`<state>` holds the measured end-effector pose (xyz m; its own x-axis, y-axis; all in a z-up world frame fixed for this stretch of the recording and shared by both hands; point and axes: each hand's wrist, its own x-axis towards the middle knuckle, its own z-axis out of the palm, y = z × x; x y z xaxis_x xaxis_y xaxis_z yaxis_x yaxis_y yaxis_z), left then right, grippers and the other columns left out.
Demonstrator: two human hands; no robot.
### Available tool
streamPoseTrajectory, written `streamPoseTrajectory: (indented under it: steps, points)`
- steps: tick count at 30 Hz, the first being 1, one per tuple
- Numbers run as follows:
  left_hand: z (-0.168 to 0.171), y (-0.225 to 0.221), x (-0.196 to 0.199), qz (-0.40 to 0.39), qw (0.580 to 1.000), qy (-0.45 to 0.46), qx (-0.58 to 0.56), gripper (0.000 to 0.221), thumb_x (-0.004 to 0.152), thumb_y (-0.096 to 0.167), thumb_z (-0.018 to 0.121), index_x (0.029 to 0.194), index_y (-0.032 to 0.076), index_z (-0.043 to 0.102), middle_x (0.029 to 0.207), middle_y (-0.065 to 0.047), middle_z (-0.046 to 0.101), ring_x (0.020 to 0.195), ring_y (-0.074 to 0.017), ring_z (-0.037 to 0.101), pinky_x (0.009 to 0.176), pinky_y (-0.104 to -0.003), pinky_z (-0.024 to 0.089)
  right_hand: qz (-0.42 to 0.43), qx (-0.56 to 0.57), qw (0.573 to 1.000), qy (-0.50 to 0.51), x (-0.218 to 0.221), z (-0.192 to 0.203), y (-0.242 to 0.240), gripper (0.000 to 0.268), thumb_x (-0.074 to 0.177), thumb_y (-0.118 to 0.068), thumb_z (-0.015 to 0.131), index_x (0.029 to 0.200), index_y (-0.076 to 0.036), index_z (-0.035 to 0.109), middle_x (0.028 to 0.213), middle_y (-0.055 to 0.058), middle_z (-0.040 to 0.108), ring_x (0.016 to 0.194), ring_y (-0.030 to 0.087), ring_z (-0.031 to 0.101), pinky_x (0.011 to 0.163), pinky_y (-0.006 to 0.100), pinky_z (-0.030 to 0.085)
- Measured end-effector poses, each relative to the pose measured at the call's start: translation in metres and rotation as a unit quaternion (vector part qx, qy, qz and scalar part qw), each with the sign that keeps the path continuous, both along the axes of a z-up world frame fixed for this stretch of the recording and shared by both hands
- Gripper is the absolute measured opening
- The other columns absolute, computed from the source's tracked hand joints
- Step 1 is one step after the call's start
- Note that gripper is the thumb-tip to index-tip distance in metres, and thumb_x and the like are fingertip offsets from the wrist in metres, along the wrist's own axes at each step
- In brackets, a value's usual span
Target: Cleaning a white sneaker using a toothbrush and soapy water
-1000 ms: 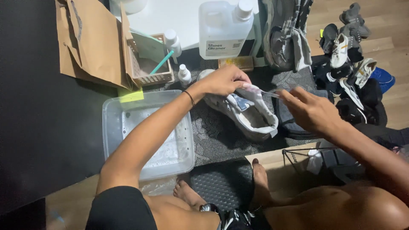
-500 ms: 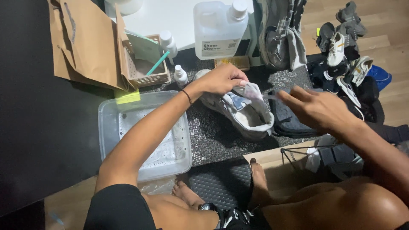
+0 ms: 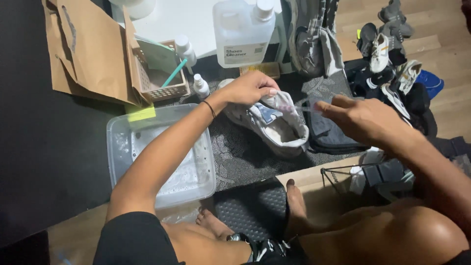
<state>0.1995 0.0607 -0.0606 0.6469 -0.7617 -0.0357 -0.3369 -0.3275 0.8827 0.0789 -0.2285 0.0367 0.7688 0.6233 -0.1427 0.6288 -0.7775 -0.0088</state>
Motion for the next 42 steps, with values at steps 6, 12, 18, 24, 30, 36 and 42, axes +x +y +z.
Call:
streamPoseTrajectory:
  steps: [6,12,18,24,30,36,42]
  points:
    - [0.002,0.005,-0.004,-0.038,0.999,-0.007,-0.005,0.021,0.102,0.023,0.059,0.104,0.014,0.078,0.091,-0.009,0.078,0.092,-0.0267,0.072,0.091,-0.041,0.051,0.008,-0.031,0.995,-0.094,0.006,-0.037,0.006,0.057,0.096,-0.017,0.055,0.152,-0.026,0.050,0.091,0.002,0.063,0.065,0.027,0.073,0.049,0.039,0.058]
    - [-0.003,0.000,0.001,-0.021,1.000,-0.001,0.003,0.022,0.103,0.025,0.059,0.104,0.016,0.079,0.090,-0.009,0.078,0.092,-0.0286,0.073,0.090,-0.041,0.051,-0.015,0.035,0.999,0.006,0.005,0.021,0.029,0.049,0.100,-0.020,0.052,0.149,-0.023,0.055,0.086,0.010,0.065,0.063,0.044,0.070,0.051,0.053,0.056]
    - [0.011,-0.004,-0.005,0.012,0.994,0.060,0.092,0.022,0.102,0.018,0.057,0.106,0.020,0.079,0.094,0.006,0.077,0.063,-0.0047,0.057,0.056,-0.022,0.041,-0.245,-0.117,0.931,0.242,0.005,0.036,0.032,0.047,0.106,-0.051,0.025,0.136,-0.041,0.059,0.107,0.004,0.068,0.071,0.027,0.071,0.060,0.039,0.052]
    - [0.004,-0.001,-0.004,-0.033,0.995,0.065,0.066,0.023,0.106,0.020,0.056,0.106,0.015,0.078,0.067,0.006,0.062,0.046,-0.0037,0.034,0.043,-0.020,0.022,-0.068,-0.094,0.993,-0.022,0.016,-0.026,0.006,0.045,0.107,-0.033,0.040,0.152,-0.030,0.037,0.108,0.006,0.058,0.050,0.031,0.064,0.038,0.045,0.057]
    - [0.004,-0.003,-0.004,-0.010,0.997,0.020,0.073,0.023,0.101,0.018,0.056,0.105,0.018,0.079,0.099,0.006,0.078,0.080,-0.0079,0.065,0.066,-0.026,0.045,-0.133,-0.074,0.982,0.111,0.021,-0.010,-0.001,0.048,0.102,-0.048,0.035,0.150,-0.047,0.043,0.151,0.012,0.052,0.087,0.038,0.078,0.066,0.047,0.071]
    - [0.003,-0.003,-0.002,-0.002,0.998,0.022,0.063,0.022,0.101,0.020,0.057,0.106,0.020,0.079,0.102,0.007,0.079,0.087,-0.0081,0.068,0.076,-0.026,0.049,-0.055,0.098,0.980,0.166,0.016,0.004,-0.005,0.041,0.097,-0.035,0.052,0.131,-0.018,0.069,0.127,0.007,0.073,0.085,0.030,0.079,0.056,0.045,0.061]
    - [-0.002,0.000,-0.005,-0.023,0.997,0.031,0.071,0.021,0.103,0.019,0.057,0.107,0.020,0.078,0.094,0.007,0.076,0.056,-0.0040,0.048,0.051,-0.022,0.034,0.023,0.024,0.995,-0.099,0.024,-0.035,0.002,0.032,0.108,-0.031,0.052,0.138,-0.025,0.062,0.090,0.006,0.066,0.046,0.027,0.061,0.039,0.043,0.054]
